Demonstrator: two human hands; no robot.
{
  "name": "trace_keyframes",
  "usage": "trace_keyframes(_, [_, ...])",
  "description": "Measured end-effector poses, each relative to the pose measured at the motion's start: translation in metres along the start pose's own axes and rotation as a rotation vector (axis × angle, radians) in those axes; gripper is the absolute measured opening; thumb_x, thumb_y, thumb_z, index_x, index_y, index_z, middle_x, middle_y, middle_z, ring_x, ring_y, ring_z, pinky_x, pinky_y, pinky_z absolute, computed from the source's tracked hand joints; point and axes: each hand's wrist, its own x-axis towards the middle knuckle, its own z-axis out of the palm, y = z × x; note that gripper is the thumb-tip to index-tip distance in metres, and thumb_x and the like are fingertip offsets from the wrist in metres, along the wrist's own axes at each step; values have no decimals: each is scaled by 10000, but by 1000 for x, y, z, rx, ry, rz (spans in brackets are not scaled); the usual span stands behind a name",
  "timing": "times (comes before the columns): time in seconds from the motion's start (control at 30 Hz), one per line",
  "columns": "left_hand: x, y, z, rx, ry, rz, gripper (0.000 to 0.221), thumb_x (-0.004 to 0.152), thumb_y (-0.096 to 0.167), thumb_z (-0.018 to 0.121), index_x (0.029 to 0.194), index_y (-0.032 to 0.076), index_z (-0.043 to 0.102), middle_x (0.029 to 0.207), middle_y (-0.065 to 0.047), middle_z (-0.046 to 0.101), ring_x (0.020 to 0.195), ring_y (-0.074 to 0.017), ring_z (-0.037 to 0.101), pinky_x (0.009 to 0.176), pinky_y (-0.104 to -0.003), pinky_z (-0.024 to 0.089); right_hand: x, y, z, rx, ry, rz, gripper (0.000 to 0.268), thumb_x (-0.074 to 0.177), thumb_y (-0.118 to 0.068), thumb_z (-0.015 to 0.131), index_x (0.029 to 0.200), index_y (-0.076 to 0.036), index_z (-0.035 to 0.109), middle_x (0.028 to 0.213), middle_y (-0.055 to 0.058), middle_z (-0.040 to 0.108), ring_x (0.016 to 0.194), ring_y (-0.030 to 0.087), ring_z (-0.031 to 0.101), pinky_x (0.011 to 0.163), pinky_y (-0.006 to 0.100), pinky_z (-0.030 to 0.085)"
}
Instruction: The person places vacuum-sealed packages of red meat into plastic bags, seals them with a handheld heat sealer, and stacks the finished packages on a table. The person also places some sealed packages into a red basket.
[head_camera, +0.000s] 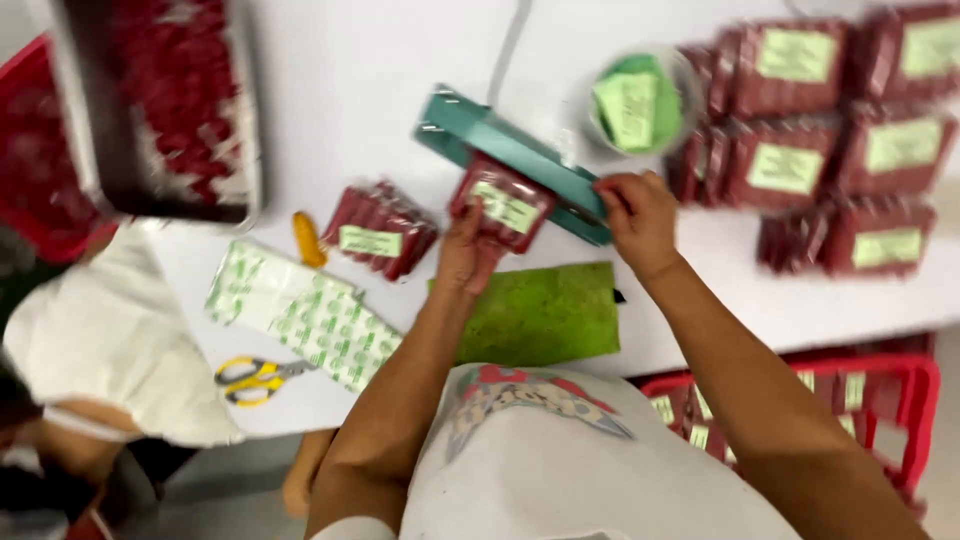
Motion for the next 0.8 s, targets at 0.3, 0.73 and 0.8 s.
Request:
trace_keyframes(0.3, [51,-46,-24,-158,-148,100,608,817,165,793,1348,35,526,1197,-163,669,1073,-357,657,913,-539,561,-9,42,-8,107,-57,-30,135,1138,-59,588,1186,24,684,1089,168,653,1000,292,608,915,393,479])
trace_keyframes(0.73, [47,-56,0,-75,109,189,467,775,229,767,1184,121,569,1122,-137,681,953,-345,668,762,-513,568,18,63,-31,135,-156,10,52,1266,-20,609,1304,-26,644,1115,129,631,922,201,547,755,340,436])
trace_keyframes(0.8, [7,-41,1,59,62,186,533,787,234,722,1257,48,551,1234,-213,651,1096,-385,643,950,-528,545,28,64,-56,-125,-289,-31,296,1413,-190,442,1455,-63,706,1114,163,627,954,291,566,848,442,442])
